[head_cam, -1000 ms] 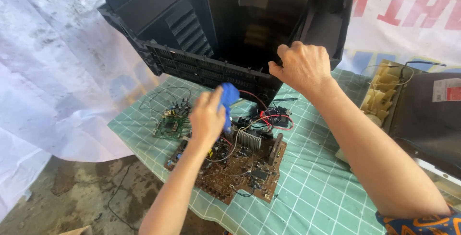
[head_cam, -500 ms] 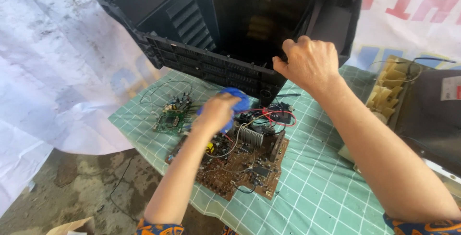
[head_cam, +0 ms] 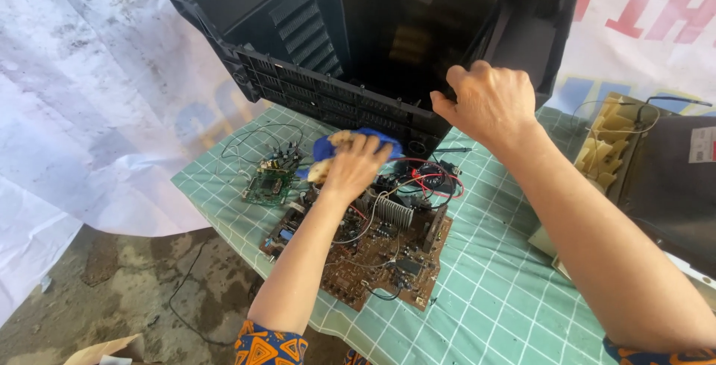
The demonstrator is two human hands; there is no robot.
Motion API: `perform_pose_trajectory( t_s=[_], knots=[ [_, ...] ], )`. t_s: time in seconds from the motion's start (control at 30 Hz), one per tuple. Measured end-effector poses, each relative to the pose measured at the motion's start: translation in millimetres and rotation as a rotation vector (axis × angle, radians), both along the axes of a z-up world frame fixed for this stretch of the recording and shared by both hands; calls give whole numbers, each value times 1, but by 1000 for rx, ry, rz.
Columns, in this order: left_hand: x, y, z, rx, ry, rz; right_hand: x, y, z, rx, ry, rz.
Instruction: Cleaning the internal and external components of a disassembled CRT television using a cloth.
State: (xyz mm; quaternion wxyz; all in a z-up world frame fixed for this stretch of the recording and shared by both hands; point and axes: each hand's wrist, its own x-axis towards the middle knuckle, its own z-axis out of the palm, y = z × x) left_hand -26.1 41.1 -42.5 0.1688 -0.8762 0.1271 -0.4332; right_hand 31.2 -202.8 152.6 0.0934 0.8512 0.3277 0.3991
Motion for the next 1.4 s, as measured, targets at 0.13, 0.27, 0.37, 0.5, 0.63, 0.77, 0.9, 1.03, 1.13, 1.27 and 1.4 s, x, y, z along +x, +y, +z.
perform_pose_trajectory(
  t_s=[0.13, 0.27, 0.37, 0.5, 0.63, 0.77, 0.9, 1.03, 1.13, 1.27, 1.4],
  knots=[
    [5, 28, -10, -5, -111, 72, 1, -4, -4, 5, -14, 3],
    [16, 33, -26, -50, -160, 118, -3, 2, -3, -2, -23, -14],
    [5, 27, -17, -131, -66, 110, -1, 7, -4, 9, -13, -11],
    [-21, 2, -3, -258, 215, -50, -5, 7, -5, -7, -35, -33],
    [-12, 17, -18, -269, 88, -16, -4, 6, -1, -30, -19, -22],
    [-3, 41, -38, -482, 120, 81, -5, 6, -2, -42, -45, -47],
    [-13, 49, -18, -833, 47, 135, -5, 8, -5, -37, -29, -80],
    [-29, 47, 22, -1060, 124, 295, -33, 12, 21, -25, 8, -31],
    [-28, 35, 37, -1357, 277, 257, -33, 13, 22, -90, 26, -77],
    [-21, 43, 0, -848, 66, 100, -32, 13, 21, -140, 8, -127],
    [-28, 65, 13, -1123, 23, 205, -31, 10, 14, -116, -140, -116]
  ],
)
